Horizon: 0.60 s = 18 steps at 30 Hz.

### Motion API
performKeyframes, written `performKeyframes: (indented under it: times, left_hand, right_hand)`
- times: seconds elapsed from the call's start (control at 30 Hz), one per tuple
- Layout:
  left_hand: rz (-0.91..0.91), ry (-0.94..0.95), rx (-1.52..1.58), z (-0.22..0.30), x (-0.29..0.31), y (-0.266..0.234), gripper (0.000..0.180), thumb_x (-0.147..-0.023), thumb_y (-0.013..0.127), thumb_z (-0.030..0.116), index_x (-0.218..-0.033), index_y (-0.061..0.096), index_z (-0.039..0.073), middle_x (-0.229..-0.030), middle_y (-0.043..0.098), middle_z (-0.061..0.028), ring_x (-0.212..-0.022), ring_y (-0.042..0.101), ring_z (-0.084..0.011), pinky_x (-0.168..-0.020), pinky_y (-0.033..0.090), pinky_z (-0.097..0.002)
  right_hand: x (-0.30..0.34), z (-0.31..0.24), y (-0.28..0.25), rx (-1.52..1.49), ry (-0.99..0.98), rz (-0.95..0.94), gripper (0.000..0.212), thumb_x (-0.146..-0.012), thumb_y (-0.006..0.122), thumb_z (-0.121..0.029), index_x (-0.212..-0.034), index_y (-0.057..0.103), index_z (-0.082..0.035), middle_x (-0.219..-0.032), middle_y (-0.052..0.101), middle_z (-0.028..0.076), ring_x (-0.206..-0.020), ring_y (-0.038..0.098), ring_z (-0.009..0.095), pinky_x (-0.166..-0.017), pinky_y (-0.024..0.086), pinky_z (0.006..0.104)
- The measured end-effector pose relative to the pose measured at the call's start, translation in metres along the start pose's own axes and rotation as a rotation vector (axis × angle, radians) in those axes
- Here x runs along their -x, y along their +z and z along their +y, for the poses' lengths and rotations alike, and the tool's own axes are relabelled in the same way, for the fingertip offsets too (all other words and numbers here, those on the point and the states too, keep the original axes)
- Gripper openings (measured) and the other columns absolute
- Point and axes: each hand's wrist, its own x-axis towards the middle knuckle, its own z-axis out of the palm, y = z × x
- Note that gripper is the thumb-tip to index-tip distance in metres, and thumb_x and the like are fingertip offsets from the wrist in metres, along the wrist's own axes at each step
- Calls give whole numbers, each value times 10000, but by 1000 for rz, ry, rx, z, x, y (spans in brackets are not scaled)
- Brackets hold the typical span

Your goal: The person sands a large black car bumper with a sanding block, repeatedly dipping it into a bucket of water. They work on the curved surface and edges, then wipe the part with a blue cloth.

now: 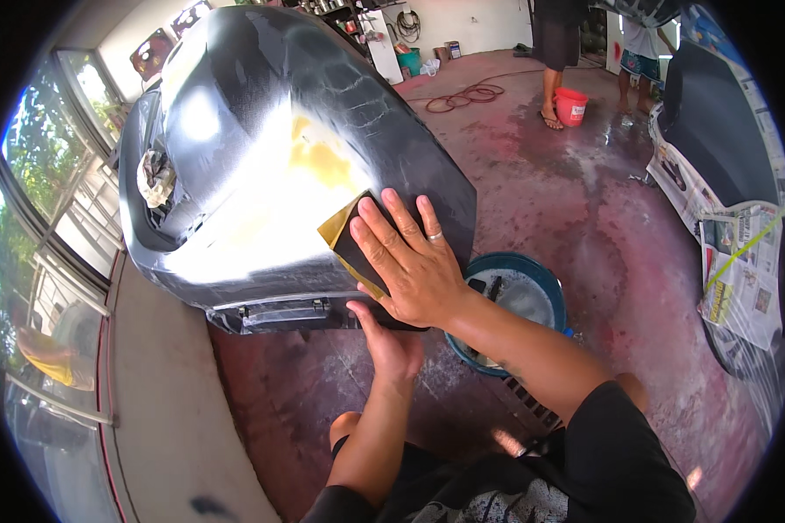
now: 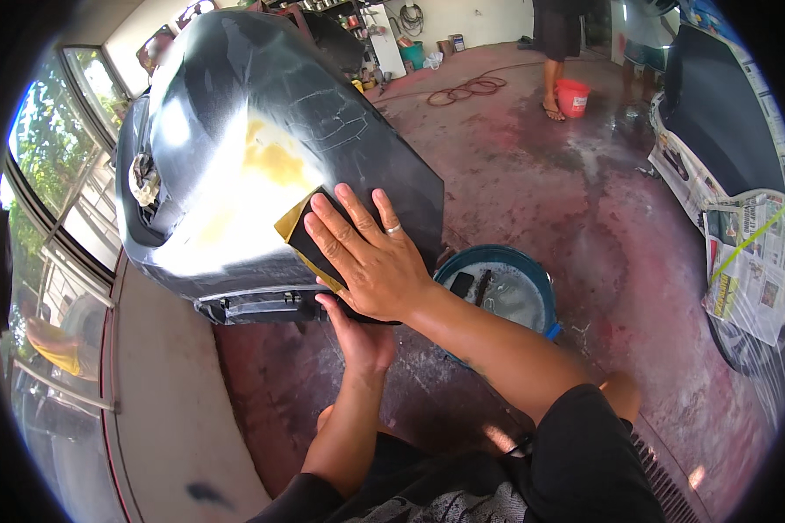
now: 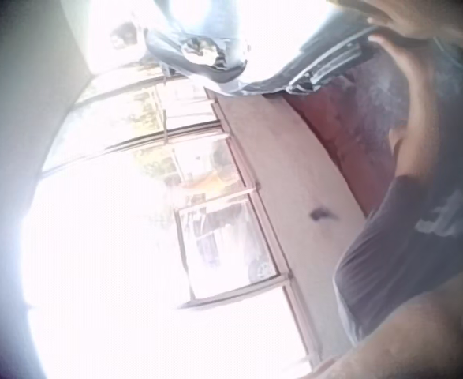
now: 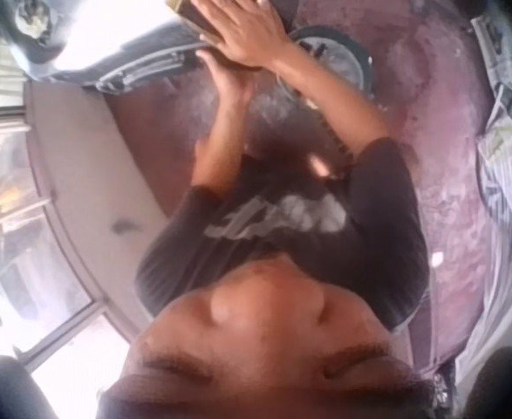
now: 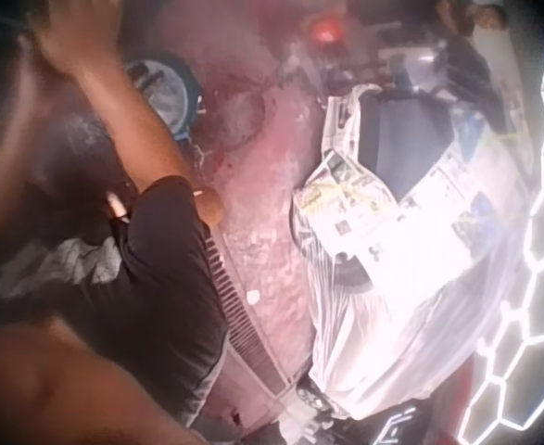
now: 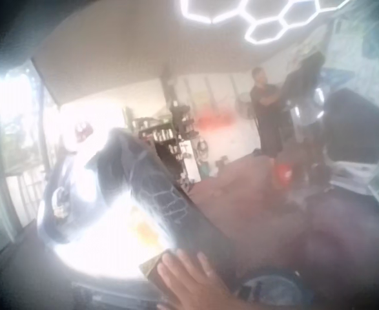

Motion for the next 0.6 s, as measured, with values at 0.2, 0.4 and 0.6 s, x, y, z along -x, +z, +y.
performKeyframes:
  times: [0.2, 0.4, 0.6]
  left_hand:
    - [-36, -9, -22, -8, -6, -22, 854, -1051, 347, 766, -1639, 352, 147, -1658, 426, -44, -1509, 423, -260, -1272, 305, -479]
    - [-47, -7, -2, -3, -2, -17, 869, -1042, 376, 765, -1656, 333, 151, -1660, 420, -52, -1532, 393, -263, -1282, 278, -504]
    - [-44, 0, -30, -7, -4, -18, 834, -1039, 377, 774, -1596, 410, 154, -1565, 502, -55, -1430, 488, -240, -1203, 384, -454]
  right_hand:
    - [115, 36, 22, 225, -23, -75, 806, -1005, 622, -481, -1650, 384, -60, -1746, 312, 156, -1637, 212, 387, -1285, 74, 672]
    - [-50, 15, -17, -14, 37, 70, 797, -1045, 567, -500, -1643, 370, -11, -1742, 287, 206, -1618, 237, 423, -1276, 153, 653]
    - [93, 47, 2, 154, 8, -91, 788, -1070, 515, -514, -1654, 350, -11, -1750, 269, 207, -1635, 179, 435, -1284, 97, 661]
